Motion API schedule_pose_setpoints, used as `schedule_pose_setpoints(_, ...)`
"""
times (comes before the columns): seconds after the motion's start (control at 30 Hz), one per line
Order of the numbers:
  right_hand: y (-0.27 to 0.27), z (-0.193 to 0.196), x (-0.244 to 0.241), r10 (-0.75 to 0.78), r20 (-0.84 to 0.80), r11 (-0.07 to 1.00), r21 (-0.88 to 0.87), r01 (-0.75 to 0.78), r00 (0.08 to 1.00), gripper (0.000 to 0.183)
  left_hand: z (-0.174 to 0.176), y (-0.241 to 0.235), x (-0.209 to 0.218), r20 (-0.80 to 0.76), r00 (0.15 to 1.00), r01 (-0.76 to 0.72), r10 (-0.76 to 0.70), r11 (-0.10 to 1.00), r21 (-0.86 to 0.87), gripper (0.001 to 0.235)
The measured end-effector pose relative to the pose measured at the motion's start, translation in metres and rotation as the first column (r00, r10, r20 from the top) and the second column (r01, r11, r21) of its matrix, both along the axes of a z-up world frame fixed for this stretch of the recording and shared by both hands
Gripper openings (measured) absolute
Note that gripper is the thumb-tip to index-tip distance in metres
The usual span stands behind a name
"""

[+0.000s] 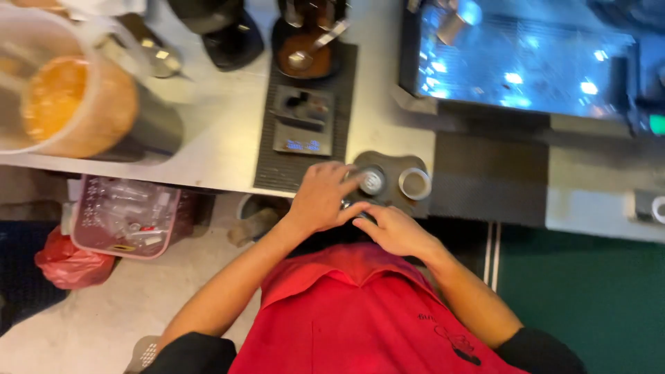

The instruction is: The person prepares espresso by scooping coffee grounds into a portafilter, tamping the grounds, and inserting the portafilter into an espresso machine. The process is repeated multiple times, involving weighing the grounds and cleaning the portafilter between uses.

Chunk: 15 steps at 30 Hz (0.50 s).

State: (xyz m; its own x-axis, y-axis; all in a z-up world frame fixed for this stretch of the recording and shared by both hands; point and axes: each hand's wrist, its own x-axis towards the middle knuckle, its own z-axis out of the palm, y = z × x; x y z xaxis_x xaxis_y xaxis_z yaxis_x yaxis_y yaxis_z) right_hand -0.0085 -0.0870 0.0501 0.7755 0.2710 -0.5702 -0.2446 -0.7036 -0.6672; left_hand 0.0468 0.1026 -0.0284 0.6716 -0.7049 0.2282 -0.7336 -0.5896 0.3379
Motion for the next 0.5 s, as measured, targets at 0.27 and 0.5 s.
schedule_pose_setpoints(0.27,0.105,-0.021,0.128,-0.212,-0.038,0.908,0.362,0.211,0.977,0.039,0.005,0.104,0.031,-0.703,0.711,-0.630,-0.040,0.409,-0.660,0.107)
schedule_pose_setpoints(0.5,0.170,-0.083,0.276,-0.366,0.022,0.863,0.383,0.330,0.931,0.034,-0.075,0.148,0.049,-0.613,0.679,-0.673,0.404,0.676,-0.300,0.067)
